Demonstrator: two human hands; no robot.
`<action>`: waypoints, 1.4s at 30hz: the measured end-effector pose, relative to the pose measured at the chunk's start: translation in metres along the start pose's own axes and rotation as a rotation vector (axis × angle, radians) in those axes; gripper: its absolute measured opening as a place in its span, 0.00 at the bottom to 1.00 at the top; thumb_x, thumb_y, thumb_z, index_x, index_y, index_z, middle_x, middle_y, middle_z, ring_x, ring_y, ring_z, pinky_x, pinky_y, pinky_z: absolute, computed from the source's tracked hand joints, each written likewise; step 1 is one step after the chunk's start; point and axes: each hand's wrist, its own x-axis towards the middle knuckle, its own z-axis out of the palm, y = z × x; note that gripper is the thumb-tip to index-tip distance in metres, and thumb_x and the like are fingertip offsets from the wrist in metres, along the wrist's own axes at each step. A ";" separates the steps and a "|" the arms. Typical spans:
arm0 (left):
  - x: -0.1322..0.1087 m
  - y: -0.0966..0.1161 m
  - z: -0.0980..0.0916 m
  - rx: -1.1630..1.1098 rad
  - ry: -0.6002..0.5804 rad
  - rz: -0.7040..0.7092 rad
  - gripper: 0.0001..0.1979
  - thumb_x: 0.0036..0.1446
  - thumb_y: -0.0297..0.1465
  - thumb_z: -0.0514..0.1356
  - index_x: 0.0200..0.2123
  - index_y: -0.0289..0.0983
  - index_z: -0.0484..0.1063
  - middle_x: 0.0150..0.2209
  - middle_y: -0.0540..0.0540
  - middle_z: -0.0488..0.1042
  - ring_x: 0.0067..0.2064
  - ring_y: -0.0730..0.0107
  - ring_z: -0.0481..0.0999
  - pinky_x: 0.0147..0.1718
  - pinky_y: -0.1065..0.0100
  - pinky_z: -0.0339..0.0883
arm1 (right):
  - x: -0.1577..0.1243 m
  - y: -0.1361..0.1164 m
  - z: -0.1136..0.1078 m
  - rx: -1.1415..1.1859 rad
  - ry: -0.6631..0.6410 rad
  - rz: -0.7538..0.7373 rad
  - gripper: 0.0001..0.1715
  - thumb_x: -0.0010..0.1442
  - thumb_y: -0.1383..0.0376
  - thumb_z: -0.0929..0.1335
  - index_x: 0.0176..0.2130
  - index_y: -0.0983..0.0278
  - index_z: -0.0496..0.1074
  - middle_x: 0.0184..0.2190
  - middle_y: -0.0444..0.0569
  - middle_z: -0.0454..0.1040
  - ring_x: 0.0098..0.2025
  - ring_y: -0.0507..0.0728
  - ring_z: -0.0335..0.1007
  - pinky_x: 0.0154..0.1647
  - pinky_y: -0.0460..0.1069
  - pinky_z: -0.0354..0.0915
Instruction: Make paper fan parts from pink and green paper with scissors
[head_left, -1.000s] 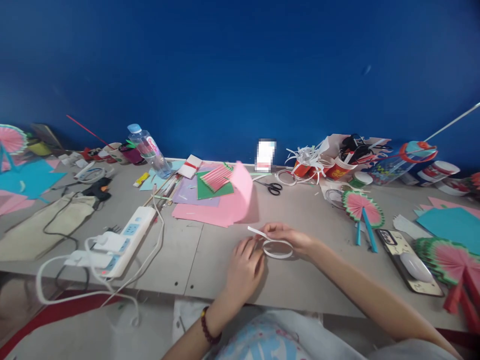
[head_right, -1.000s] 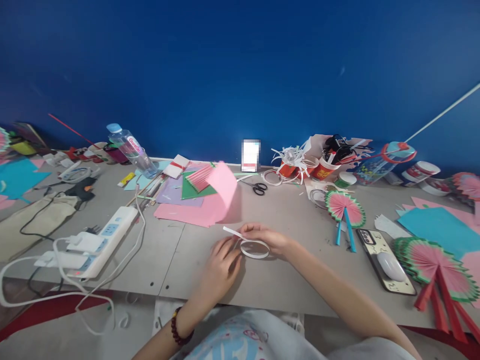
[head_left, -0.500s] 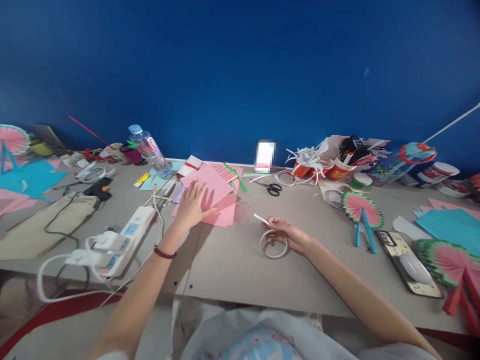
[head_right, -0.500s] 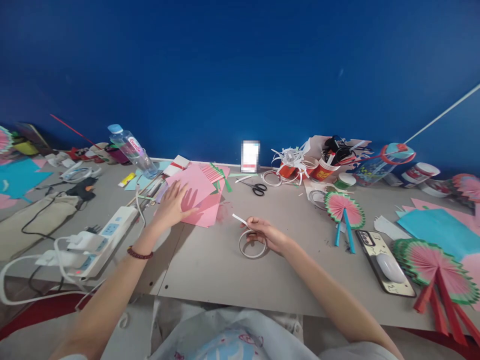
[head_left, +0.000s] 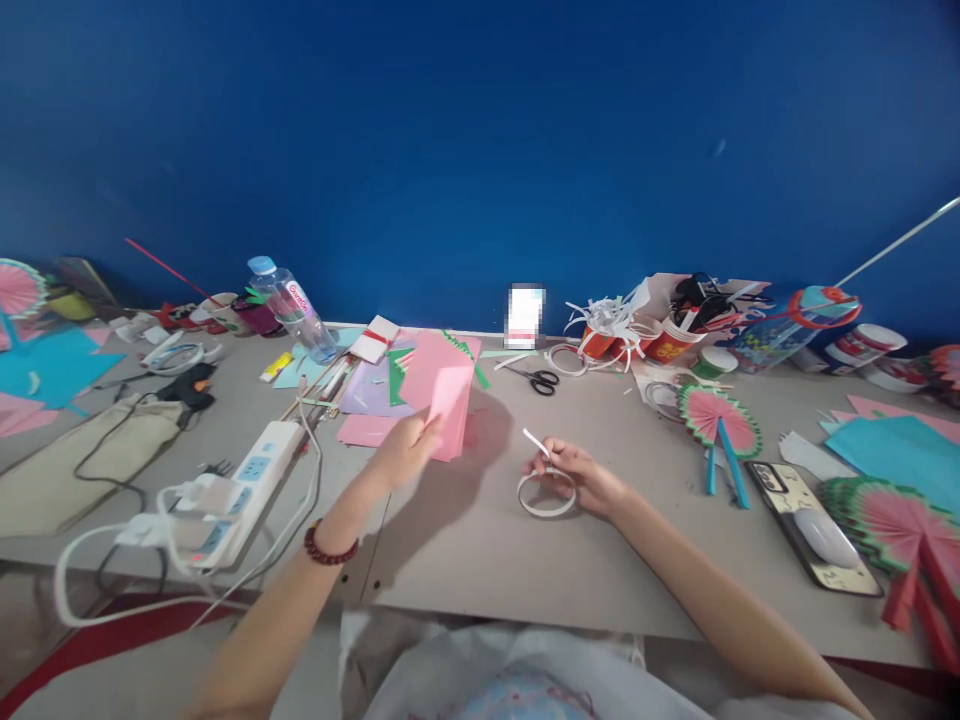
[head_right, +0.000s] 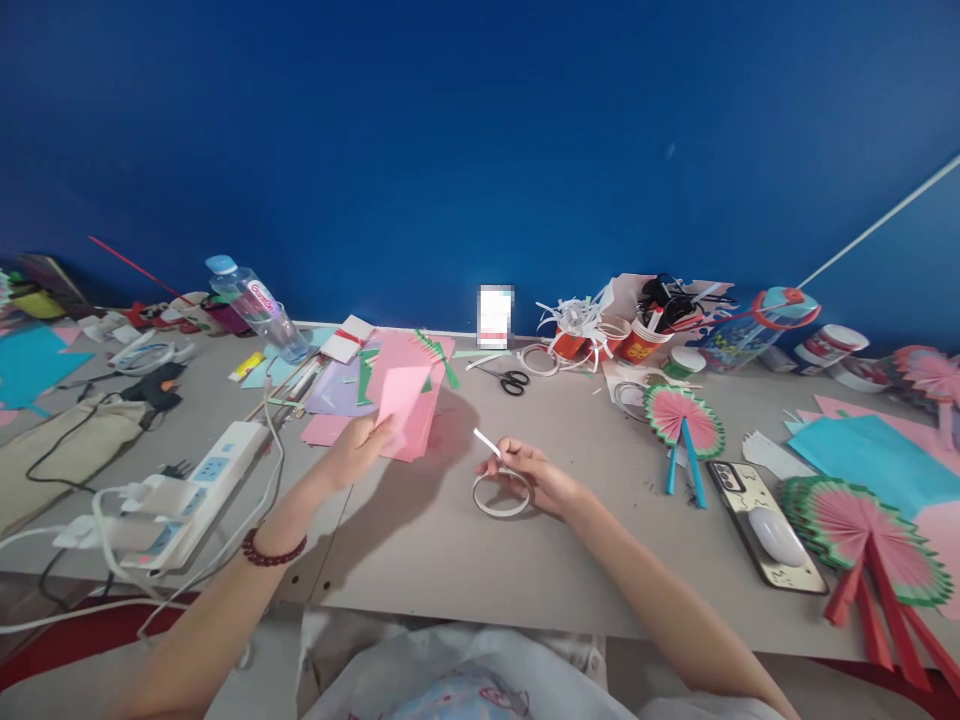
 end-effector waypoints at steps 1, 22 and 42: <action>-0.003 0.009 0.007 -0.144 -0.069 -0.005 0.22 0.65 0.43 0.46 0.34 0.37 0.74 0.23 0.49 0.73 0.26 0.67 0.74 0.26 0.68 0.67 | -0.004 -0.004 0.000 -0.004 -0.026 -0.011 0.19 0.51 0.51 0.73 0.30 0.62 0.67 0.29 0.47 0.71 0.44 0.59 0.73 0.47 0.54 0.68; 0.017 0.039 0.107 -1.651 -0.563 -0.698 0.21 0.58 0.38 0.59 0.47 0.26 0.72 0.41 0.37 0.79 0.45 0.58 0.77 0.49 0.62 0.64 | -0.075 -0.038 0.049 0.269 -0.348 -0.138 0.09 0.59 0.62 0.69 0.33 0.64 0.67 0.25 0.48 0.72 0.34 0.58 0.72 0.28 0.49 0.68; -0.015 0.024 0.085 -1.928 -0.333 -0.653 0.22 0.63 0.34 0.52 0.56 0.29 0.65 0.46 0.39 0.78 0.51 0.59 0.75 0.56 0.59 0.62 | -0.051 0.021 0.037 0.758 0.515 -0.521 0.12 0.49 0.61 0.74 0.31 0.58 0.67 0.22 0.38 0.63 0.32 0.52 0.70 0.35 0.47 0.69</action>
